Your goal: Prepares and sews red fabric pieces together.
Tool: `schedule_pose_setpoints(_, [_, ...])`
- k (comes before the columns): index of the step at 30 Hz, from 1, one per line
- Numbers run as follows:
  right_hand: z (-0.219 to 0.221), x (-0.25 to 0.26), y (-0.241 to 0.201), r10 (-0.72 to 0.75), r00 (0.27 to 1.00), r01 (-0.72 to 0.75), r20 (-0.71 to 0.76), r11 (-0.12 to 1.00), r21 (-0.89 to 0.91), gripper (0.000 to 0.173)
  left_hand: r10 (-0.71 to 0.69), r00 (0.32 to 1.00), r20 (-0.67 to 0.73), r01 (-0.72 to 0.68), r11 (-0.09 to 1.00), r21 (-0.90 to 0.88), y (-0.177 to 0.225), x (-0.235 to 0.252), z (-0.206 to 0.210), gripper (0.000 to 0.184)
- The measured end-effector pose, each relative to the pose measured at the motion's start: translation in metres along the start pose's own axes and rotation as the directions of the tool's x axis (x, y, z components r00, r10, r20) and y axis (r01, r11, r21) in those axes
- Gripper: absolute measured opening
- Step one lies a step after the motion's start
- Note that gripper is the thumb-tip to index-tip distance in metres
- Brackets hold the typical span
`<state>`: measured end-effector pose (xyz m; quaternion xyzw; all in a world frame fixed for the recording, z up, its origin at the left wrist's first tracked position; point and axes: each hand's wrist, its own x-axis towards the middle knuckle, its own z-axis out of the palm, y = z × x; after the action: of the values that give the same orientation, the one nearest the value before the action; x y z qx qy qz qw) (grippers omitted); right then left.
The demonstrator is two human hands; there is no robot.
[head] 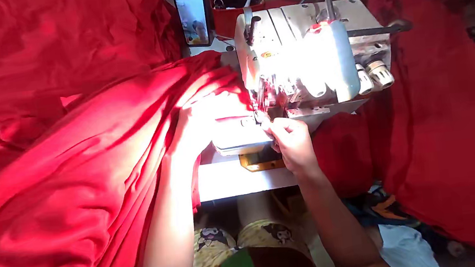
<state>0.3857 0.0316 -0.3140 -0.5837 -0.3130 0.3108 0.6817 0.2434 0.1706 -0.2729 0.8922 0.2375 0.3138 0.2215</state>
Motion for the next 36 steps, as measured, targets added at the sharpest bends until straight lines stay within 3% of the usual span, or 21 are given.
schedule_pose_setpoints(3, [-0.003, -0.004, 0.0, -0.018, 1.0, 0.018, 0.002, 1.0, -0.026, 0.04, -0.051, 0.998, -0.031, 0.051, 0.999, -0.006, -0.003, 0.001, 0.003, 0.027])
schedule_pose_setpoints(8, [-0.006, -0.033, -0.012, -0.076, 0.994, 0.059, -0.082, 0.979, -0.196, 0.039, -0.026, 0.994, -0.109, 0.053, 0.966, 0.254, 0.017, -0.046, -0.006, 0.029])
schedule_pose_setpoints(12, [-0.001, -0.052, -0.017, -0.1, 0.995, 0.102, 0.024, 0.96, -0.26, 0.04, -0.043, 0.993, -0.113, 0.085, 0.914, 0.397, 0.061, -0.094, -0.004, 0.035])
schedule_pose_setpoints(14, [0.004, -0.055, -0.013, -0.097, 0.99, 0.126, 0.106, 0.943, -0.308, 0.032, -0.028, 0.993, -0.119, 0.083, 0.867, 0.492, 0.088, -0.113, 0.011, 0.029])
schedule_pose_setpoints(17, [0.004, -0.055, -0.001, -0.162, 0.973, 0.21, 0.167, 0.92, -0.33, 0.023, 0.008, 0.998, -0.059, 0.022, 0.871, 0.49, 0.119, -0.128, 0.04, 0.018])
schedule_pose_setpoints(23, [-0.041, -0.035, 0.004, -0.166, 0.982, 0.098, -0.086, 0.847, -0.522, 0.022, -0.007, 0.998, 0.065, -0.018, 0.926, 0.378, 0.124, -0.115, 0.076, 0.032])
schedule_pose_setpoints(26, [-0.047, -0.05, -0.002, -0.181, 0.981, 0.132, -0.067, 0.883, -0.45, 0.022, -0.05, 0.986, 0.156, 0.008, 0.966, 0.258, 0.129, -0.113, 0.055, 0.047])
schedule_pose_setpoints(29, [-0.041, -0.072, -0.01, -0.193, 0.981, 0.19, 0.016, 0.944, -0.269, 0.023, -0.029, 0.993, 0.111, -0.006, 0.953, 0.302, 0.127, -0.115, 0.048, 0.066])
schedule_pose_setpoints(31, [-0.037, -0.084, -0.017, -0.28, 0.957, 0.29, 0.075, 0.938, -0.192, 0.025, -0.054, 0.993, 0.107, 0.019, 0.952, 0.306, 0.13, -0.113, 0.044, 0.073])
schedule_pose_setpoints(34, [-0.04, -0.097, -0.031, -0.475, 0.87, 0.485, 0.133, 0.873, -0.053, 0.027, -0.188, 0.969, 0.161, 0.143, 0.956, 0.256, 0.141, -0.106, 0.021, 0.051])
schedule_pose_setpoints(36, [-0.041, -0.106, -0.044, -0.55, 0.801, 0.549, 0.236, 0.832, 0.075, 0.031, -0.292, 0.915, 0.278, 0.265, 0.955, 0.132, 0.147, -0.095, -0.021, 0.035])
